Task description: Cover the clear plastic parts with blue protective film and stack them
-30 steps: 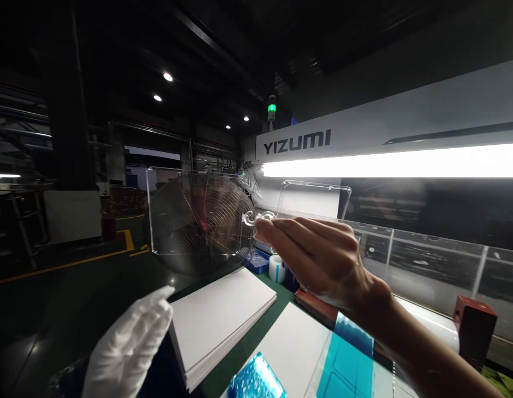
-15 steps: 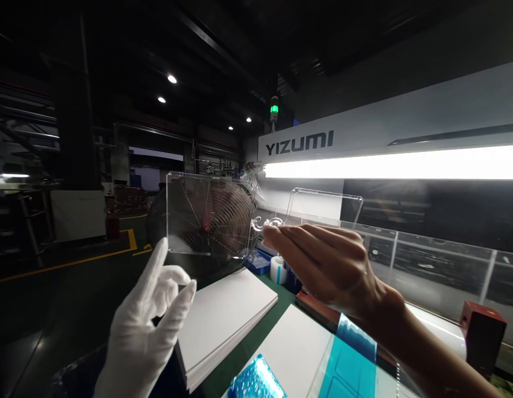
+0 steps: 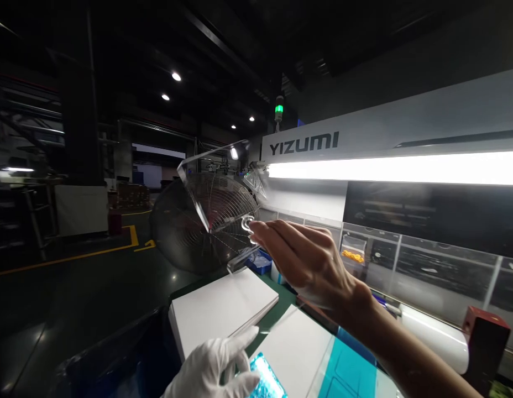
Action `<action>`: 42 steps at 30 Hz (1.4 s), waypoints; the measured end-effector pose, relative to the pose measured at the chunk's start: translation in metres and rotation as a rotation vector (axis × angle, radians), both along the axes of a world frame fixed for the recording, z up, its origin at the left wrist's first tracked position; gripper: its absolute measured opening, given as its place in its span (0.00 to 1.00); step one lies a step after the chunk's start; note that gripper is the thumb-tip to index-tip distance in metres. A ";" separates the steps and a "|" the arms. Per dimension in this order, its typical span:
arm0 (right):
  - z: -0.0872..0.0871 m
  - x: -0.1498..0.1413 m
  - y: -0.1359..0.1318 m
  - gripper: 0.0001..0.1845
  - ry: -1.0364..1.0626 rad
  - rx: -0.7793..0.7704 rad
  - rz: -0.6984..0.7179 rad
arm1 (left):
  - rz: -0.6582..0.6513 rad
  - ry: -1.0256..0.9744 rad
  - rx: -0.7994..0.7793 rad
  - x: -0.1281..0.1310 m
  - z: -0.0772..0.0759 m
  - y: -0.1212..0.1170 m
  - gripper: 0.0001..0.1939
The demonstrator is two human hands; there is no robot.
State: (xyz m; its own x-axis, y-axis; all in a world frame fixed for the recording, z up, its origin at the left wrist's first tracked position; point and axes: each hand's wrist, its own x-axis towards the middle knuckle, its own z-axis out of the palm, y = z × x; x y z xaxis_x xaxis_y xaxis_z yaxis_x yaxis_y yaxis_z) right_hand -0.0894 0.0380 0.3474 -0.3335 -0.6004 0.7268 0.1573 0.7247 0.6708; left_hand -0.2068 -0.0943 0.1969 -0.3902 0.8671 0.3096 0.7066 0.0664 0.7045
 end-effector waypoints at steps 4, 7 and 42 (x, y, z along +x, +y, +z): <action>-0.007 -0.005 0.005 0.08 -0.047 -0.061 0.016 | 0.066 -0.031 0.070 -0.002 -0.001 -0.020 0.26; -0.009 -0.006 0.007 0.11 -0.044 -0.023 0.025 | 0.086 -0.051 0.144 0.000 -0.005 -0.033 0.25; -0.015 0.057 -0.014 0.10 0.100 0.065 -0.155 | -0.048 -0.091 0.140 -0.001 0.001 -0.037 0.25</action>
State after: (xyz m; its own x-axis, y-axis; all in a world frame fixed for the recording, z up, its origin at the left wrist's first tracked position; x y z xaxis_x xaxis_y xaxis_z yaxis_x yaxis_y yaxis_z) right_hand -0.0325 0.0243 0.3326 -0.3539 -0.5945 0.7221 0.3314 0.6423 0.6911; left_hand -0.2074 -0.1317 0.1975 -0.3811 0.8365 0.3939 0.6390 -0.0696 0.7660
